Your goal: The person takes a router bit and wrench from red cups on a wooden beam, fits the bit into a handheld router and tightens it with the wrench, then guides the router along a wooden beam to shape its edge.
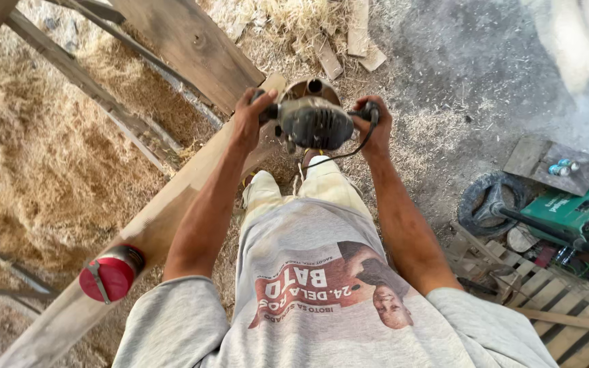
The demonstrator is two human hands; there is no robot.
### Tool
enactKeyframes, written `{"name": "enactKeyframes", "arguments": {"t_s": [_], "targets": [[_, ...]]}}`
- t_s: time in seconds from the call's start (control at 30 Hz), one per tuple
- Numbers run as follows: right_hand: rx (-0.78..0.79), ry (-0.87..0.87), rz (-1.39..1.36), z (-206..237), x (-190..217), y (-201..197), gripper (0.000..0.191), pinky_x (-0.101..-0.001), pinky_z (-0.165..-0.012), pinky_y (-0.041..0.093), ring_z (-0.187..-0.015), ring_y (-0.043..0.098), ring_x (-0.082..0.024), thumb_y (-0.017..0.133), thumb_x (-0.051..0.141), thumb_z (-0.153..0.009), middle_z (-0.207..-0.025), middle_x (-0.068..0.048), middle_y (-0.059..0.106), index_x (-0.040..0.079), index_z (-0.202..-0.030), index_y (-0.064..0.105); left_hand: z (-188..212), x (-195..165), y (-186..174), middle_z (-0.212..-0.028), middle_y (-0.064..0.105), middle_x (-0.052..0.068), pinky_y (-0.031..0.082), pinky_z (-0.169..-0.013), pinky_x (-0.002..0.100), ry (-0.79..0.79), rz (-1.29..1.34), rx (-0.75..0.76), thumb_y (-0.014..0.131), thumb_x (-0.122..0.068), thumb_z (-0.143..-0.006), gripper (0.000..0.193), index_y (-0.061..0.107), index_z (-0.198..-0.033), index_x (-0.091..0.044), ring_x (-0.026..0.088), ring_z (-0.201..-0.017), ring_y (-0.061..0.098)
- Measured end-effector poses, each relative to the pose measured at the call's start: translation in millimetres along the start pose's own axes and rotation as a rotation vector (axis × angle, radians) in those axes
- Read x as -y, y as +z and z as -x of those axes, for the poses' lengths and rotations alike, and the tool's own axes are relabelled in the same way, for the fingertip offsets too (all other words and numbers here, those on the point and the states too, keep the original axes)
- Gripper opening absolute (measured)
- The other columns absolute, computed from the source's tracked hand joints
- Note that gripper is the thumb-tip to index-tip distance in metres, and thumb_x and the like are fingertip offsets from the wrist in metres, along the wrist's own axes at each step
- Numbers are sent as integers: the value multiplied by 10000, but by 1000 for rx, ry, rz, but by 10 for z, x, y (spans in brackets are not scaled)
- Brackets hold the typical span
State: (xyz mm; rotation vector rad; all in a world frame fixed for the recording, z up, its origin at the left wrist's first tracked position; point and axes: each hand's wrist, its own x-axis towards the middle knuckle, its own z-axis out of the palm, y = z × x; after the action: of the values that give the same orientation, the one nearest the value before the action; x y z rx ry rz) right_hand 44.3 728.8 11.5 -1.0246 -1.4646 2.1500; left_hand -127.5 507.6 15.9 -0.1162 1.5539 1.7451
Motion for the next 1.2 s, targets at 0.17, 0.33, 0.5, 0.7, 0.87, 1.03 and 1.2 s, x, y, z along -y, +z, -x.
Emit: {"name": "enactKeyframes", "arguments": {"t_s": [0.17,0.33,0.5,0.7,0.87,1.03,1.2], "targets": [[130,-183,129,-526,259,154,334,-306,-752,613,-909,667,-178,730,-75,-779,-1004,-76,663,62,-1080,680,-292,-252,205,-891,623,71,567,-733,294,-15,45,-144,807,-509,-763,659,564,-1199,-78,154,-781,640],[178,-135,297,-923,386,379,304,-310,-683,616,-844,666,-158,785,-36,-773,-950,-58,674,78,-1032,672,-387,-333,235,-868,581,24,457,-626,297,-8,87,-225,787,-535,-774,565,646,-1103,-97,124,-732,569],[295,-156,322,-1116,386,462,347,-285,-703,560,-855,646,-154,720,-92,-738,-951,-58,676,75,-1040,679,-374,-184,226,-823,579,28,448,-572,300,-29,129,-329,758,-544,-772,508,649,-1029,-120,124,-701,554],[333,-95,328,-1266,380,585,374,-284,-665,540,-835,634,-142,699,-102,-713,-956,-51,671,75,-1042,695,-374,-96,159,-810,582,21,442,-546,291,-65,172,-405,752,-546,-760,472,665,-985,-141,122,-684,547],[360,-130,423,-1402,365,660,323,-276,-643,594,-836,641,-139,760,-28,-755,-981,-43,670,91,-1040,667,-397,-62,152,-826,575,38,447,-585,327,-4,279,-426,781,-506,-781,446,656,-970,-122,154,-721,555],[393,-213,475,-1482,333,735,375,-290,-772,686,-937,667,-141,768,-14,-780,-1076,-50,685,121,-1076,580,-373,-30,164,-831,603,32,504,-652,329,14,326,-470,768,-490,-756,416,656,-957,-143,150,-761,596],[362,-164,394,-1509,332,798,382,-309,-765,699,-911,664,-141,842,3,-776,-1029,-52,680,144,-981,552,-391,-51,166,-826,599,34,501,-651,347,2,332,-504,764,-478,-741,414,657,-949,-137,162,-769,601]]}}
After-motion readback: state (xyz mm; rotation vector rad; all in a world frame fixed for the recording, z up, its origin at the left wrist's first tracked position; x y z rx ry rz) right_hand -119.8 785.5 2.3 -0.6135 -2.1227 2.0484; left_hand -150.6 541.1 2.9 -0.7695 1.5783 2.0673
